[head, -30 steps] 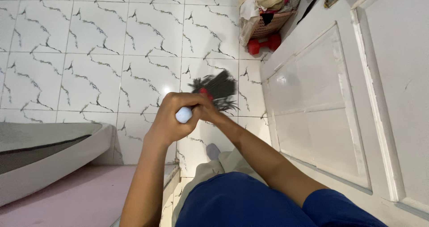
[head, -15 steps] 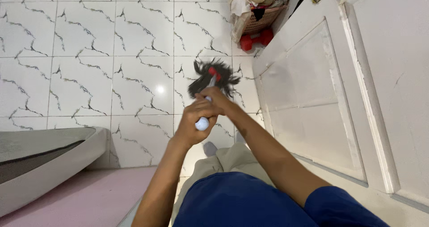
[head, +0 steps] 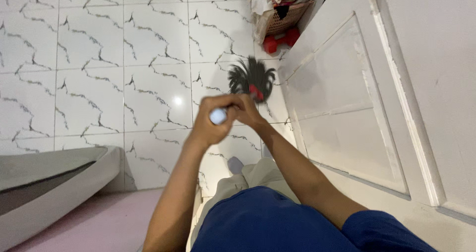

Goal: The person sweeps debris from a tiled floor using a small hand broom, moving around obstacles and reaching into corners.

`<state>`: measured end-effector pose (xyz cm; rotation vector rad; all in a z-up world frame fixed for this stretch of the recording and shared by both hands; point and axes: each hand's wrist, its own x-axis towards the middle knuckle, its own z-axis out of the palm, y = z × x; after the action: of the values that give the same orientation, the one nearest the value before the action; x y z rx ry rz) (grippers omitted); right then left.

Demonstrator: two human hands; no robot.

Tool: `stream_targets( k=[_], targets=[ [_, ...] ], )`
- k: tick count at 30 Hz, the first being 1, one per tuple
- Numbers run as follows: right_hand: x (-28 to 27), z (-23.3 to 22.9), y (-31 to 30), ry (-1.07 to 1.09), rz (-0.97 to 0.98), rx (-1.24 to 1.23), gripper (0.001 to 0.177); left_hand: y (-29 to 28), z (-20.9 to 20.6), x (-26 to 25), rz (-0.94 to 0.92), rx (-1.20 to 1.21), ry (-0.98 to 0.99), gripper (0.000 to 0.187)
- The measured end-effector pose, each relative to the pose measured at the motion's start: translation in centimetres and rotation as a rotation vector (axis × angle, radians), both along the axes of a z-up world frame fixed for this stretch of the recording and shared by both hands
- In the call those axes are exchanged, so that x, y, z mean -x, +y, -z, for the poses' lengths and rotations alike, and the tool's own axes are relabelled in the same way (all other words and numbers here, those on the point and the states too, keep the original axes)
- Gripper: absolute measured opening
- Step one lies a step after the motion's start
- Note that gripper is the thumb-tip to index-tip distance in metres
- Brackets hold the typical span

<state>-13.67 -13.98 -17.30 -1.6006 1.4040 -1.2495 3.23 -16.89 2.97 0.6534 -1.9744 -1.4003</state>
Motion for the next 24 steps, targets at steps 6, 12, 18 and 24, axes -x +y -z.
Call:
stream_targets(
  k=[6, 12, 18, 24],
  targets=[
    [-2.9, -2.9, 1.8, 0.038, 0.234, -0.281, 0.023, -3.0, -4.6, 1.7, 0.026, -0.273, 0.024, 0.019],
    [-0.9, -3.4, 3.5, -0.082, 0.274, -0.141, 0.014, -1.4, -6.0, 3.7, 0.167, -0.127, -0.060, 0.020],
    [4.5, 0.8, 1.9, 0.002, 0.243, -0.055, 0.019, 2.2, -2.4, 4.5, 0.285, 0.028, -0.088, 0.014],
    [8.3, 4.9, 3.8, 0.300, 0.220, 0.136, 0.043, 6.1, 3.0, 6.7, 0.319, 0.179, -0.098, 0.015]
  ],
)
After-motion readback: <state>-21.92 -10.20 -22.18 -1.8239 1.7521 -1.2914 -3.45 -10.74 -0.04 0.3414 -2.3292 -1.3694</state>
